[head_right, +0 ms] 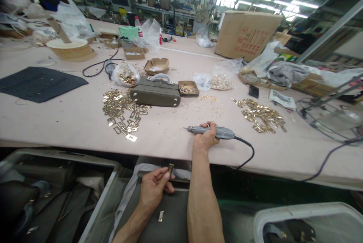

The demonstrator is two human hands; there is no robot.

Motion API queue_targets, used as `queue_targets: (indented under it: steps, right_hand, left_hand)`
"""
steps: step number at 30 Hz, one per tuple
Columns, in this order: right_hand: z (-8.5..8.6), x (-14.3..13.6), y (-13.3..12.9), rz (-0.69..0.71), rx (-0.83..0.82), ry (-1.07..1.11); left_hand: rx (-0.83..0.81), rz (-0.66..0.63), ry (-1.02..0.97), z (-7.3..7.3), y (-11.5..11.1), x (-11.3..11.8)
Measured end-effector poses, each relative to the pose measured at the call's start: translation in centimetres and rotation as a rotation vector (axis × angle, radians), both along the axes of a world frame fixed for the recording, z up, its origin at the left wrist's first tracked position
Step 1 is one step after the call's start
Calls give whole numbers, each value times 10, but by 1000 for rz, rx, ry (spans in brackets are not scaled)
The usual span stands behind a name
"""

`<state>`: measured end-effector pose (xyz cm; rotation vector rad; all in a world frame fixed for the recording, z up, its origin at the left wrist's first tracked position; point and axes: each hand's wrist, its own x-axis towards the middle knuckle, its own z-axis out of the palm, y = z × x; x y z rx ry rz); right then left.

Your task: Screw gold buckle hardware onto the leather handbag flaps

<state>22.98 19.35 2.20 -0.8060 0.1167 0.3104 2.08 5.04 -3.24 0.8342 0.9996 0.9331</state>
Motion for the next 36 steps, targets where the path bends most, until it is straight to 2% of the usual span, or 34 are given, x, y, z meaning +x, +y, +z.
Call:
queue_targets:
  steps: [5, 13, 29, 36]
  right_hand:
    - [-1, 0, 0, 10, 4, -11]
    - [-3, 2, 0, 1, 10, -6]
    - [0, 0, 0, -5, 24, 12]
    - [13, 3, -7, 54, 54, 70]
  left_hand:
    - [-12, 9, 3, 4, 0, 0]
    - [1, 2, 8, -2, 0, 0]
    - [-24, 32, 4, 2, 0, 2]
    - [-35, 23, -4, 2, 3, 3]
